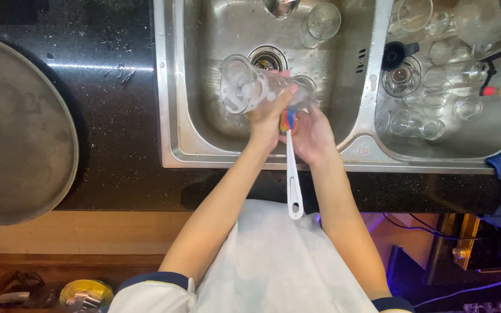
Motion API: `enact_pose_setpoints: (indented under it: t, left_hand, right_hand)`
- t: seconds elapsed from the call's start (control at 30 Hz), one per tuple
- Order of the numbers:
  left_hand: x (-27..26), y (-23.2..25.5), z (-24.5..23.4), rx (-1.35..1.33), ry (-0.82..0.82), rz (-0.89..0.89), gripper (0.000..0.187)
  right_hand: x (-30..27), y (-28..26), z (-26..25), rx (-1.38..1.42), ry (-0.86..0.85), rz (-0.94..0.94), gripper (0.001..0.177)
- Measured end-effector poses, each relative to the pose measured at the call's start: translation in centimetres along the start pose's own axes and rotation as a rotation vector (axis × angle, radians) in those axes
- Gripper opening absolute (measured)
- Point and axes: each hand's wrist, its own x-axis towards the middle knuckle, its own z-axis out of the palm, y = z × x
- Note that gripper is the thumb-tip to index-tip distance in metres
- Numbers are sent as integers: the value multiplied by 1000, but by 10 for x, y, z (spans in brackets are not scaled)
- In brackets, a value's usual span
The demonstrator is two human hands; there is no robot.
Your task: Washing glasses and a tray in a kitchen sink.
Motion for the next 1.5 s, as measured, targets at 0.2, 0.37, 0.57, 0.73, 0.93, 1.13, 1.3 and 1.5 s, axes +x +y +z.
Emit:
enact_pose_setpoints:
  t: [0.2, 0.37, 0.57, 0.73, 0.93, 1.13, 1.3, 1.5]
  left_hand:
    - [30, 13, -13, 398, 155, 228, 58]
    - [72, 12, -29, 460, 211, 452, 58]
    - [106, 21, -21, 606, 211, 544, 58]
    - [129, 0, -26, 633, 285, 587, 60]
    - [165, 6, -37, 627, 287, 581, 65]
    - [182, 29, -35, 728, 270, 563, 62]
    - [178, 30, -44, 891, 217, 539, 66]
    - [177, 15, -58, 1033, 156, 479, 81]
  right_hand:
    - [-37, -59, 1, -518, 61, -206, 37]
    - [-23, -150, -40, -1110, 299, -944, 23]
    - [34, -216, -95, -1782, 555, -1162, 35]
    - [66, -208, -81, -1856, 781, -910, 16]
    - [79, -173, 35, -1508, 369, -1417, 28]
    - [91, -169, 98, -1120, 118, -836, 15]
    - [90, -167, 109, -1071, 139, -798, 16]
    - [91, -137, 104, -1086, 230, -835, 19]
